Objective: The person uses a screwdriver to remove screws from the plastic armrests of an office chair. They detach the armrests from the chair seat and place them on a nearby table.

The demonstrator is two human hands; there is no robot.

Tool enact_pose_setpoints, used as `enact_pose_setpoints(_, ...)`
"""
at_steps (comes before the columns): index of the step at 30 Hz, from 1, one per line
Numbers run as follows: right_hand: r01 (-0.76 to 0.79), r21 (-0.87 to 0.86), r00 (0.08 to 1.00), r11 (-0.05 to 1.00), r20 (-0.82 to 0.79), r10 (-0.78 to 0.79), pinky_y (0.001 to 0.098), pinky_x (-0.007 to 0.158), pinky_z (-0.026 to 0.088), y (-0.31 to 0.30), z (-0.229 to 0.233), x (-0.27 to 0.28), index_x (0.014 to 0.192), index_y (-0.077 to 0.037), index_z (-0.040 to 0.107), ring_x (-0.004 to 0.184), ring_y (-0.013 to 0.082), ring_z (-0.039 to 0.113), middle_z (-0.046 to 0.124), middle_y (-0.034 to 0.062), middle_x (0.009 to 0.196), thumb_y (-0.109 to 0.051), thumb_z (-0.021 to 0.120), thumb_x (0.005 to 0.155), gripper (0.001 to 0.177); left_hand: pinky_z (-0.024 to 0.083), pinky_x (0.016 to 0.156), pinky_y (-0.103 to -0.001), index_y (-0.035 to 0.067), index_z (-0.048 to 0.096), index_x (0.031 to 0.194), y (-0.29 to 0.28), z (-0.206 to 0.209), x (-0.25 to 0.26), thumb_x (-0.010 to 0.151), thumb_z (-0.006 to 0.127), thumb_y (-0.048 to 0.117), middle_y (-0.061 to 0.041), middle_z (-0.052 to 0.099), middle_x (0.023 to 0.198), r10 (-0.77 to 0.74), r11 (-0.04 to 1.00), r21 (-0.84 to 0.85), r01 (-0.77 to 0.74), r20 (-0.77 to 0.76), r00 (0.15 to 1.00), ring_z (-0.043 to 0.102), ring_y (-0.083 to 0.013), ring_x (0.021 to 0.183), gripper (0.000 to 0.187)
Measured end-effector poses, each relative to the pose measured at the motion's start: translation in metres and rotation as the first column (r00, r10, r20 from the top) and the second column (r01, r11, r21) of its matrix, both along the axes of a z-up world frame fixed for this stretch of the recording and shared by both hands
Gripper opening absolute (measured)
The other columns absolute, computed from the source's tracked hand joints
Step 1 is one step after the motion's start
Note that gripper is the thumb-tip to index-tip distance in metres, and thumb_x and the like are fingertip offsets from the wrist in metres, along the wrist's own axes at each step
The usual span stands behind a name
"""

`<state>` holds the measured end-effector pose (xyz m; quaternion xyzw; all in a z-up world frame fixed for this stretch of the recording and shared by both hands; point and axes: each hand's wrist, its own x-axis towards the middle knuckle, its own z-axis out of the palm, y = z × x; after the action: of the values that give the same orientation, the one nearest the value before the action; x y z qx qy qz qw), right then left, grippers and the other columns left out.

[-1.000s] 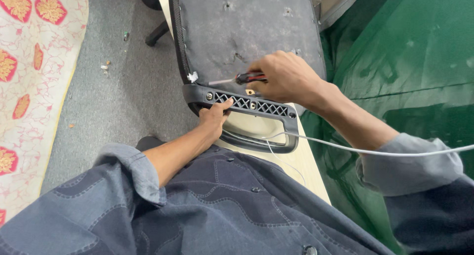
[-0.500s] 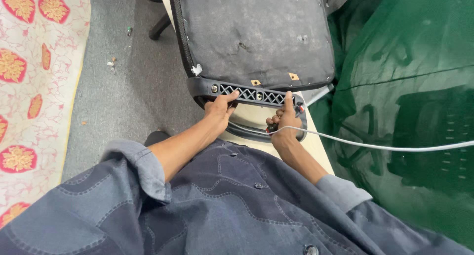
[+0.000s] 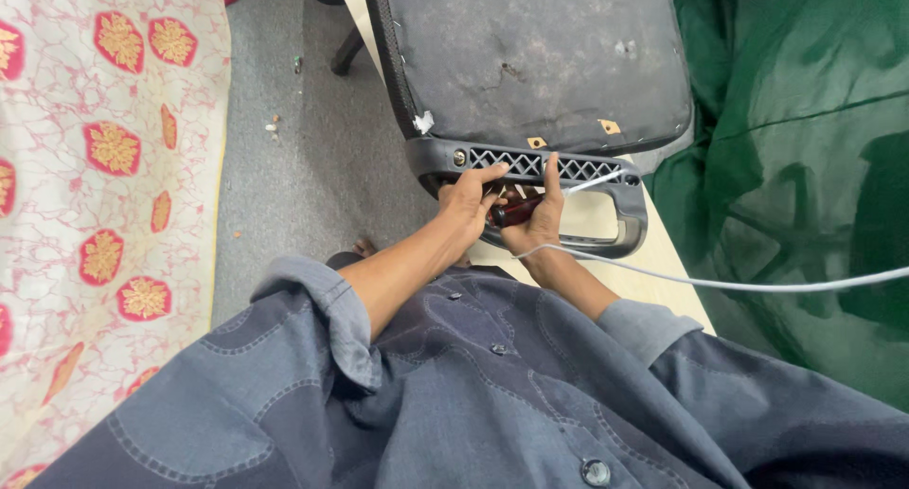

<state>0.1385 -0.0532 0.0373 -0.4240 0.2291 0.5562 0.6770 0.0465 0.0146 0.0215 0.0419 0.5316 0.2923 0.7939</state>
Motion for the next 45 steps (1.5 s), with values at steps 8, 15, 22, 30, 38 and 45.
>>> enact_pose_setpoints(8,-0.057,0.174,0.996,0.983,-0.064,0.069,0.029,0.062,0.048,0.001,-0.029,0.004,0.082,-0.008,0.06,0.061,0.0138,0.052,0.055,0.0018,0.066,-0.032,0.077,0.082,0.029,0.057,0.103,-0.038,-0.013,0.059,0.098,0.003,-0.007,0.0,0.071,0.085,-0.001,-0.017,0.065,0.099,0.024,1.0,-0.008,-0.024,-0.033,0.999,0.07,-0.0259,0.09,0.039)
enact_pose_setpoints(15,-0.091,0.075,0.994,0.993,-0.049,0.095,0.0321,0.066,0.048,0.007,-0.024,0.006,0.07,-0.012,0.052,0.061,0.0186,0.051,0.047,0.0017,0.055,-0.028,0.07,0.078,0.025,0.059,0.1,-0.031,-0.008,0.063,0.093,0.001,-0.001,-0.012,0.074,0.084,0.003,-0.016,0.065,0.092,-0.053,0.999,-0.012,0.053,0.037,0.998,0.066,-0.0245,0.081,0.03)
enact_pose_setpoints(22,-0.013,0.069,0.992,0.998,-0.123,0.022,0.0288,0.06,0.045,0.009,-0.02,0.008,0.074,-0.011,0.057,0.055,0.0149,0.046,0.045,0.0008,0.053,-0.027,0.071,0.077,0.021,0.056,0.103,-0.034,-0.001,0.066,0.113,0.024,0.015,-0.048,0.085,0.079,0.02,-0.005,0.069,0.105,-0.464,0.879,0.034,0.475,0.283,0.839,0.068,-0.0179,0.099,0.037)
enact_pose_setpoints(30,0.134,0.068,0.991,0.989,-0.013,-0.134,0.0276,0.057,0.044,0.034,-0.001,-0.005,0.074,-0.012,0.058,0.049,0.01,0.047,0.054,-0.0019,0.06,-0.024,0.068,0.08,0.017,0.031,0.119,-0.055,0.001,0.023,0.157,0.152,-0.002,-0.149,0.086,0.073,0.06,-0.024,0.028,0.16,-0.776,0.622,-0.019,0.783,0.118,0.619,0.036,-0.0356,0.15,0.105)
enact_pose_setpoints(38,0.283,-0.047,0.958,0.958,0.053,-0.281,0.0226,0.05,0.039,0.064,0.006,-0.046,0.076,-0.013,0.062,0.049,0.006,0.046,0.06,-0.0046,0.065,-0.026,0.066,0.078,0.014,0.059,0.091,-0.044,-0.008,0.059,0.123,0.209,-0.04,-0.081,0.067,0.092,0.018,-0.017,0.069,0.112,-0.621,0.781,-0.006,0.625,0.096,0.778,0.069,-0.0287,0.096,0.071)
enact_pose_setpoints(45,0.416,-0.133,0.903,0.899,0.172,-0.392,0.0239,0.045,0.039,0.077,-0.005,-0.064,0.078,-0.017,0.056,0.049,0.0078,0.046,0.055,-0.0036,0.064,-0.035,0.078,0.088,0.03,0.06,0.079,-0.04,-0.003,0.064,0.106,0.21,-0.036,-0.084,0.069,0.085,0.008,-0.014,0.068,0.095,-0.676,0.722,-0.014,0.691,0.196,0.71,0.069,-0.0254,0.081,0.044)
